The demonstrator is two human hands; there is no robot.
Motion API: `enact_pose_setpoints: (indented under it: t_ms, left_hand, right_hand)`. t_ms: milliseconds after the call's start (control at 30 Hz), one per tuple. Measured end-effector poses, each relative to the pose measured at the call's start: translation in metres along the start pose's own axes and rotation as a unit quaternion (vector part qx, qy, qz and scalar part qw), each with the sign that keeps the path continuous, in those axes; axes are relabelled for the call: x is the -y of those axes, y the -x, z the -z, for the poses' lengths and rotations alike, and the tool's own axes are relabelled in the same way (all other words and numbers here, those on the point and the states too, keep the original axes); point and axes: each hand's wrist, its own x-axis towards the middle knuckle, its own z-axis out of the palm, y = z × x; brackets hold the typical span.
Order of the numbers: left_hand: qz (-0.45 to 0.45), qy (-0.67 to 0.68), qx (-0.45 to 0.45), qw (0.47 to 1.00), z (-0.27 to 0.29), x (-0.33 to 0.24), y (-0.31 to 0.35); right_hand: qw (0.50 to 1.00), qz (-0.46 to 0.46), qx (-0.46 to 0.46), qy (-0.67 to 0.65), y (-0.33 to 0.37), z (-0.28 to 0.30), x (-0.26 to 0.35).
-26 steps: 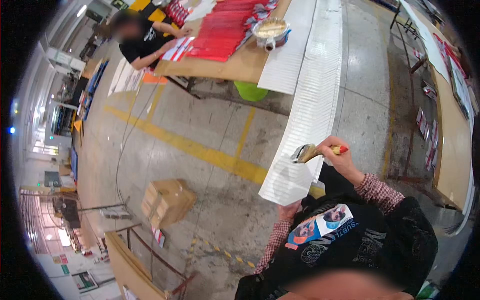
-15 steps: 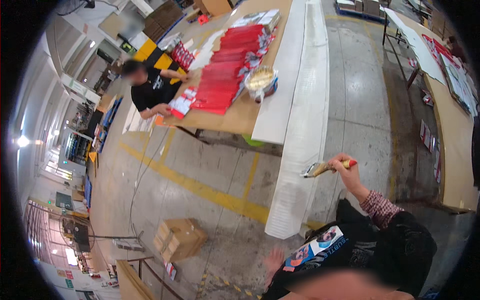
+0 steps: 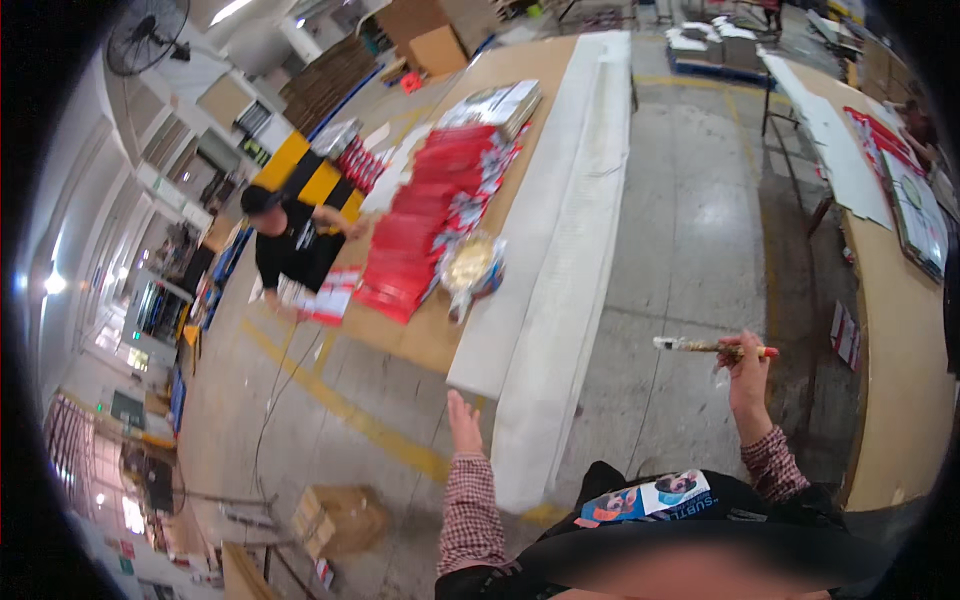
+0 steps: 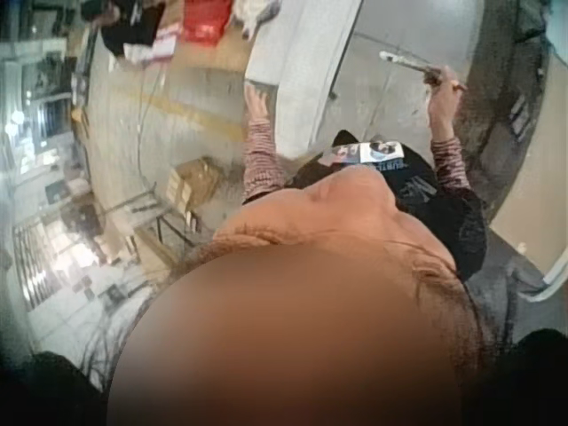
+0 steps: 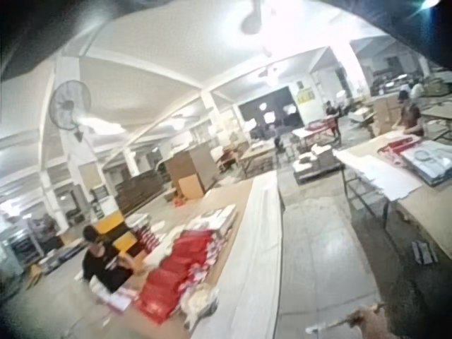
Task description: Apply glue with a brush to the edges of stacked paper products to bond them.
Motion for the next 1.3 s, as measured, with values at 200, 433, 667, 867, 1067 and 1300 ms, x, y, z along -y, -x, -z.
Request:
enact_pose_setpoints:
  t_ms: [200,433,667,867,1067,1300]
  left_hand:
    - [-0.297,-0.659,-0.095,0.684,-0.049,-0.04,-0.192]
    - [0.266,-0.302,0.135,0.906,-0.085,-0.057,-0.288]
    - [0.198,-0.227,0.096,0.949,-0.058,-0.044,-0.27]
    - [0.191,-0.106,0.063,0.974,-0.136,-0.062,-0.222]
    - [0.16,-0.117,0.069,0.978,-0.26,-0.092,-0.242]
    - [0.149,-0.108,0.071,0.98,-0.446,-0.104,-0.264]
  right_hand:
    - [1.0,-0.001,-0.024,-0.014,-0.053,-0.011,0.002]
    - [0.993,0.036,-0.11,0.014,-0.133,-0.005,0.016]
    - [0.987,0.009,-0.162,0.021,-0.231,-0.054,0.011]
    - [0.99,-0.056,-0.11,-0.069,-0.35,-0.054,0.005]
    - [0.984,-0.006,-0.123,-0.127,-0.485,-0.026,0.016]
    - [0.99,-0.069,-0.069,-0.105,-0.64,0.008,0.074]
